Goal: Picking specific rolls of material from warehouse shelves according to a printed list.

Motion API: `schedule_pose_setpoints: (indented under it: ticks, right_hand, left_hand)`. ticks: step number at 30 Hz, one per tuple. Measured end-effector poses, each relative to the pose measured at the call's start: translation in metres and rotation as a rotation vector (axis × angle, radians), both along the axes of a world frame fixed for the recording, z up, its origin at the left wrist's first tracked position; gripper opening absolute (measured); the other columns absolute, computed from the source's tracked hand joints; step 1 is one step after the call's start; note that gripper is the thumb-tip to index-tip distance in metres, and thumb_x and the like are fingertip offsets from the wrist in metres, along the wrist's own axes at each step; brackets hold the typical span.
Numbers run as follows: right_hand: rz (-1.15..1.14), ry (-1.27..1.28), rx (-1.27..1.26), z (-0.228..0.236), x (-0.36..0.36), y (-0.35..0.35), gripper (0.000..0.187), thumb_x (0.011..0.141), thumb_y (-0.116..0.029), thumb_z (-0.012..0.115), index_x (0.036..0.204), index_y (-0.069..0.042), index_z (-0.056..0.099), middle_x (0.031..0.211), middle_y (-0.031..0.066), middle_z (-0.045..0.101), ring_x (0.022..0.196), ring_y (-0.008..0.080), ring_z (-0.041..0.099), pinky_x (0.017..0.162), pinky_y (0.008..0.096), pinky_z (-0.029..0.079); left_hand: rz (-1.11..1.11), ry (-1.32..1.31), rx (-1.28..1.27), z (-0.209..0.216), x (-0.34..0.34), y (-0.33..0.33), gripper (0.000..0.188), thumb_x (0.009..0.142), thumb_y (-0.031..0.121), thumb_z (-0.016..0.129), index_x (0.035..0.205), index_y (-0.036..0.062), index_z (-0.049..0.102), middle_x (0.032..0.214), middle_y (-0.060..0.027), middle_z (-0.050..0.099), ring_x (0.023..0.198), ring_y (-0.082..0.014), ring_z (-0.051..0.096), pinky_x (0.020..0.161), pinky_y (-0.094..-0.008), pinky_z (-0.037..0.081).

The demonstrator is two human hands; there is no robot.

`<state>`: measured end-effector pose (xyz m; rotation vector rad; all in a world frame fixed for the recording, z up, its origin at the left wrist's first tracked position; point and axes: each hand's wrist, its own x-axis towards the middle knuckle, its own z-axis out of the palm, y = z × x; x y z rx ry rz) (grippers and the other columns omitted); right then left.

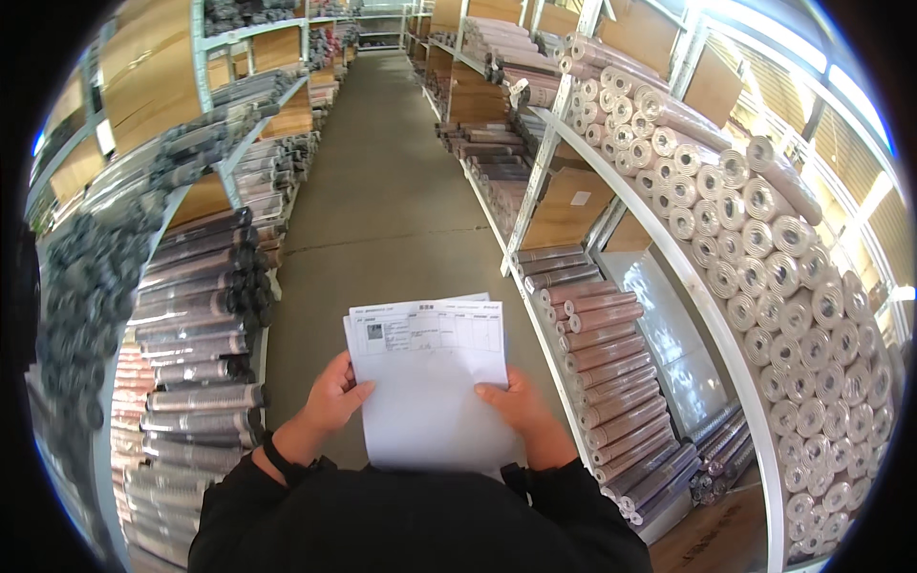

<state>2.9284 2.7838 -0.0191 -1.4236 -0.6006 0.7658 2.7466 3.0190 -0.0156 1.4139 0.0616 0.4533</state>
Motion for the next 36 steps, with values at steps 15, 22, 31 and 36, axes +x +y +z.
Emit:
schedule_pose_setpoints:
  ticks: [15, 22, 31, 36]
  right_hand:
    - [-0.534, -0.043, 0.129, -0.006, 0.357, 0.163, 0.033, 0.082, 0.002, 0.058, 0.115, 0.003, 0.057, 0.108, 0.0098, 0.063, 0.095, 0.0186, 0.061, 0.081, 0.0316, 0.05]
    - [-0.691, -0.086, 0.162, -0.004, 0.499, 0.231, 0.03, 0.08, 0.004, 0.057, 0.11, 0.004, 0.059, 0.1, 0.0087, 0.064, 0.088, 0.0177, 0.062, 0.077, 0.031, 0.05]
    - [-1.063, -0.066, 0.074, 0.019, 0.566, 0.303, 0.033, 0.078, 0.005, 0.058, 0.111, 0.003, 0.058, 0.1, 0.0078, 0.063, 0.089, 0.0168, 0.061, 0.08, 0.0303, 0.049]
    - [-1.353, -0.058, 0.023, 0.026, 0.565, 0.37, 0.038, 0.075, 0.002, 0.062, 0.113, 0.003, 0.056, 0.105, 0.0094, 0.063, 0.093, 0.019, 0.06, 0.084, 0.0325, 0.047]
  left_hand:
    - [-0.099, 0.267, 0.602, -0.01, 0.501, 0.337, 0.064, 0.077, 0.027, 0.072, 0.128, 0.0012, 0.044, 0.116, -0.0135, 0.06, 0.109, -0.0256, 0.055, 0.092, -0.0358, 0.043]
    - [-0.159, 0.256, 0.676, -0.008, 0.722, 0.412, 0.075, 0.073, 0.031, 0.075, 0.131, 0.0, 0.041, 0.124, -0.0172, 0.054, 0.117, -0.0284, 0.05, 0.098, -0.0366, 0.039]
    - [0.06, -0.167, 0.81, 0.099, 1.037, 0.462, 0.104, 0.062, 0.04, 0.081, 0.139, -0.0045, 0.026, 0.134, -0.0217, 0.044, 0.124, -0.0351, 0.042, 0.102, -0.0399, 0.035]
    - [0.085, -0.181, 1.276, 0.148, 1.122, 0.437, 0.113, 0.055, 0.046, 0.083, 0.143, 0.0053, 0.023, 0.142, -0.0196, 0.034, 0.131, -0.0344, 0.032, 0.107, -0.0488, 0.026]
